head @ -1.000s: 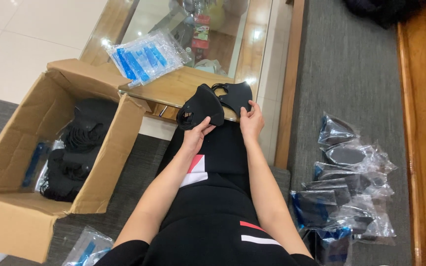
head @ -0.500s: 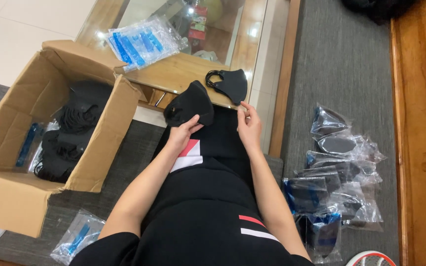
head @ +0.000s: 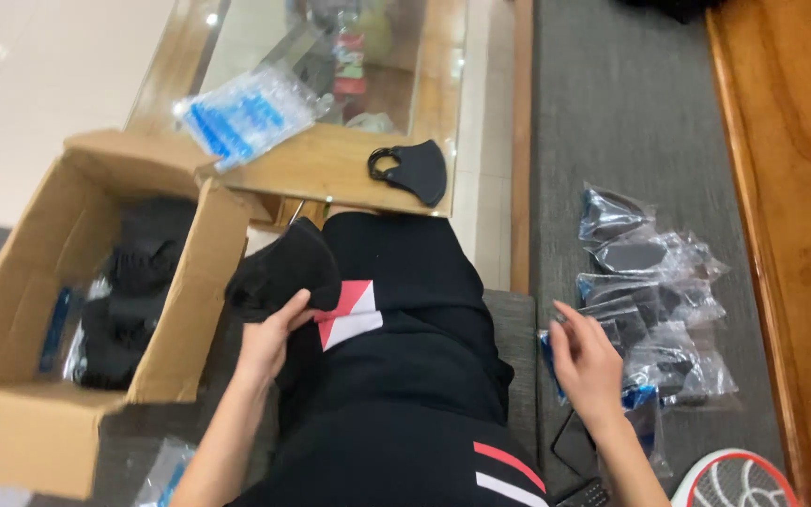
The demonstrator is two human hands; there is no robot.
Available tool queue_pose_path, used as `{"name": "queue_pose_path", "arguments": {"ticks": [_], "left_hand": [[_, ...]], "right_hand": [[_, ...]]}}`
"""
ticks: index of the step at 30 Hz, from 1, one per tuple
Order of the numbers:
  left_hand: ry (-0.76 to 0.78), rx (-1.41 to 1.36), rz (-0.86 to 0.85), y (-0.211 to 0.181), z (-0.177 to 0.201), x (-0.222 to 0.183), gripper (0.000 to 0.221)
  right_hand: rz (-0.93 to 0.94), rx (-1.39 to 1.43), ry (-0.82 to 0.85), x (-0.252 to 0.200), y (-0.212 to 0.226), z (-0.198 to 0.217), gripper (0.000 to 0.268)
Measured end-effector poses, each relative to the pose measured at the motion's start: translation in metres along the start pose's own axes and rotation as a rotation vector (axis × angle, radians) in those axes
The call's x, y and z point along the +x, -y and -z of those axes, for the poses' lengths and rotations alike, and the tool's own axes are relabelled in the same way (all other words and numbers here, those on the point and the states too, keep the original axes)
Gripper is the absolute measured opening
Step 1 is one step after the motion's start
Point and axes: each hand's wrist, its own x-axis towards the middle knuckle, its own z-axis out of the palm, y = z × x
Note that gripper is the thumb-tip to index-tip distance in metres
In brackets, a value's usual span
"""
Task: The person is inspecting and preparing black fabric face masks for packaging by taking them out of a box and checking them individually.
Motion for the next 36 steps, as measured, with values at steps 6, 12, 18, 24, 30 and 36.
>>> {"name": "queue_pose_path", "arguments": {"ticks": [6, 12, 18, 24, 30, 36], "left_hand": [[0.165, 0.073, 0.240, -0.005, -0.104, 0.028, 0.050], [0.444, 0.230, 0.322, 0.004, -0.189, 0.049, 0.045], [0.758, 0.468, 0.446, -0.002, -0.243, 0.047, 0.037], [0.728, 0.459, 0.467, -0.011, -0.243, 0.063, 0.030], [0.510, 0.432, 0.471, -0.039, -0.216, 0.096, 0.042], [0.379, 0.325, 0.523, -0.087, -0.216, 0.078, 0.050]], "right_hand": [[-0.216, -0.140, -0.015, -0.051, -0.010, 0.034, 0.036], [-0.328, -0.332, -0.079, -0.082, -0.017, 0.059, 0.044], [-0.659, -0.252, -0.303, -0.079, 0.075, 0.099, 0.030], [-0.434, -0.360, -0.425, -0.139, -0.076, 0.021, 0.036], [-0.235, -0.171, -0.353, -0.007, 0.015, 0.010, 0.032], [-0.396, 0.034, 0.043, 0.102, 0.062, 0.013, 0.026]]}}
